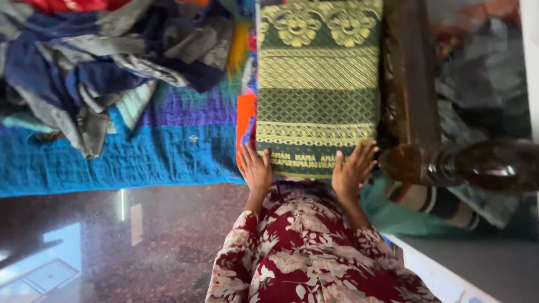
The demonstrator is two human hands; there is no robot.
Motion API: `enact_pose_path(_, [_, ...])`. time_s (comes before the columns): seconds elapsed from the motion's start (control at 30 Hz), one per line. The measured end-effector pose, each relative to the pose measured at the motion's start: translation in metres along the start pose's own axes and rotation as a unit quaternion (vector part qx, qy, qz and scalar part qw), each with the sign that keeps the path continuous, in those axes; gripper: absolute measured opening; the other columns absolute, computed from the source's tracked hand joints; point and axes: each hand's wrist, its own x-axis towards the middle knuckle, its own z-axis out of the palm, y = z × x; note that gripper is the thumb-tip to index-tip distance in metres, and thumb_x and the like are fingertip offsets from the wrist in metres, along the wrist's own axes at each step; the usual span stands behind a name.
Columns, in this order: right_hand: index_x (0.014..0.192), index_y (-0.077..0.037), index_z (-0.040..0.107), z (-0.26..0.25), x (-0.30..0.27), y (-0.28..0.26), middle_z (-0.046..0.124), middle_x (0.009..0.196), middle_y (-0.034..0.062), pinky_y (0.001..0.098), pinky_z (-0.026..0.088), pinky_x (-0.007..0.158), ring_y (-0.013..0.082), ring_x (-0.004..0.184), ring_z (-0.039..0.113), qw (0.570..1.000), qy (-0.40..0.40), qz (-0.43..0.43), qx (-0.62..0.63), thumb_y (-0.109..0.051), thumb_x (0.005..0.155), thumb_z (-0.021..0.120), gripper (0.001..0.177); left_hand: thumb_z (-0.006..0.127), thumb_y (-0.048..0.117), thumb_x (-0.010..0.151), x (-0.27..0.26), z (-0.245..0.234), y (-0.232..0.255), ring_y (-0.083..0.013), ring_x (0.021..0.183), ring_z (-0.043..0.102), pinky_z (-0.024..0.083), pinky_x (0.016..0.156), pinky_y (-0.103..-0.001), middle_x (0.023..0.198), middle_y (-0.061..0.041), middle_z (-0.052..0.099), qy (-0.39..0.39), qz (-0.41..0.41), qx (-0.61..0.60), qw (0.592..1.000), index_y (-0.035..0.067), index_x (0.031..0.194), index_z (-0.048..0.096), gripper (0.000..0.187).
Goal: The person folds a blue and gray patterned cloth on a colorful bedspread, then places it on a stack. The person then picks up a red and yellow patterned cloth and begins to fold it.
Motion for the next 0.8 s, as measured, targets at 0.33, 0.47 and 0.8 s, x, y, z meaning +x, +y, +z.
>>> enact_pose_path(0.33, [0.161, -0.006, 0.029, 0.035, 0.021, -0.171, 0.019, 0.171, 0.0229, 0.0652, 0.014, 0.123, 0.0428, 0.159, 0.015, 0.946, -0.094, -0.286, 0.12, -0.04, 0.101, 0.061, 0.076, 0.058, 0.04, 0.1, 0.034, -0.1, -0.064, -0.0432, 0.152, 0.026, 0.028, 0.117, -0.059, 0.167, -0.016, 0.026, 0.114, 0.014, -0.018, 0.993, 0.006, 0.151, 0.044, 0.063])
enact_pose_path(0.47, [0.158, -0.007, 0.033, 0.074, 0.001, -0.263, 0.023, 0.17, 0.0198, 0.0644, 0.02, 0.121, 0.0419, 0.158, 0.018, 0.916, -0.156, -0.339, 0.147, -0.041, 0.097, 0.065, 0.077, 0.065, 0.032, 0.098, 0.067, -0.156, -0.115, -0.0467, 0.144, 0.036, 0.035, 0.115, -0.052, 0.166, -0.022, 0.026, 0.151, 0.066, -0.072, 0.984, 0.002, 0.148, 0.045, 0.061])
enact_pose_path(0.8, [0.14, -0.006, 0.054, 0.2, -0.003, -0.5, 0.056, 0.146, 0.018, 0.0538, 0.036, 0.114, 0.0443, 0.137, 0.048, 0.877, -0.139, -0.412, 0.203, -0.028, 0.087, 0.078, 0.062, 0.074, 0.02, 0.089, 0.217, -0.324, -0.26, -0.047, 0.138, 0.042, 0.041, 0.11, -0.052, 0.165, -0.019, 0.027, 0.106, 0.097, -0.038, 0.989, 0.009, 0.142, 0.052, 0.059])
